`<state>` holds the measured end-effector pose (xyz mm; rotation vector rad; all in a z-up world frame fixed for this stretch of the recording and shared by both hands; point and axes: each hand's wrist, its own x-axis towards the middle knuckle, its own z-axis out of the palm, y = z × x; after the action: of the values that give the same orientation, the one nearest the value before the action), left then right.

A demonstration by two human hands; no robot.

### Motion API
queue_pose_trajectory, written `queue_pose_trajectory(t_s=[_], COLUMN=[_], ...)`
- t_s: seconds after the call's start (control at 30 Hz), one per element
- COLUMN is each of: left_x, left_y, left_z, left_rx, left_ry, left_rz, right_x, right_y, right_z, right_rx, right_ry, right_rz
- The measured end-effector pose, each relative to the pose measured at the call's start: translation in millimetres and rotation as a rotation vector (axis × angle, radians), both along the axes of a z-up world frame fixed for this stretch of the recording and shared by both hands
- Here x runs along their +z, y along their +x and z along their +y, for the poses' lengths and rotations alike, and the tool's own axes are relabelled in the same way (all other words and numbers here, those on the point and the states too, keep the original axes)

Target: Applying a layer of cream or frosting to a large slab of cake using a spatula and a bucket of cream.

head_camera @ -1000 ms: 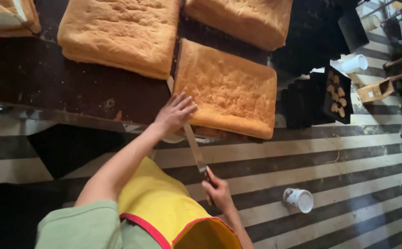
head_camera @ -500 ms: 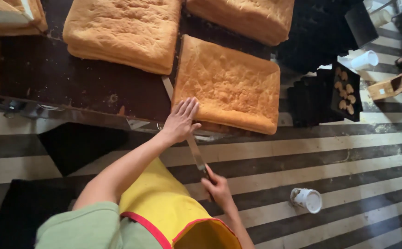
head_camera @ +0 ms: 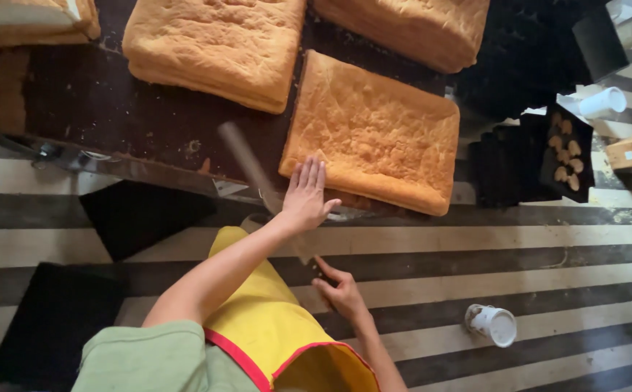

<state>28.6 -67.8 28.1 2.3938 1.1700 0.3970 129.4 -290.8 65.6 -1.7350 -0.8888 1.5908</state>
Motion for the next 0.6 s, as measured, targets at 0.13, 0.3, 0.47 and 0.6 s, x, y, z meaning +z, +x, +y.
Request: queue_pose_trajectory(t_s=[0.13, 0.3, 0.47, 0.6], left_x=[37.5, 111.1, 180.2, 183.6], left_y=[-17.0, -56.1, -91.9, -98.2], left_z=[4.1, -15.8, -23.3, -13.5], left_rx=[-0.055, -0.328, -0.368, -0.329], left_ry=[-0.045, -0.248, -0.122, -0.254], left_rz=[0.028, -0.472, -0.853, -0.859], right_x=[-13.2, 1.2, -2.5, 31.9], right_y=[8.0, 10.2, -12.7, -44.0], right_z=[-17.6, -12.1, 108.3, 241.6], right_rx=[0.096, -0.097, 0.031, 0.110], right_ry=[-0.012, 0.058, 0.492, 0.358], right_rz=[-0.014, 0.239, -0.111, 0.495])
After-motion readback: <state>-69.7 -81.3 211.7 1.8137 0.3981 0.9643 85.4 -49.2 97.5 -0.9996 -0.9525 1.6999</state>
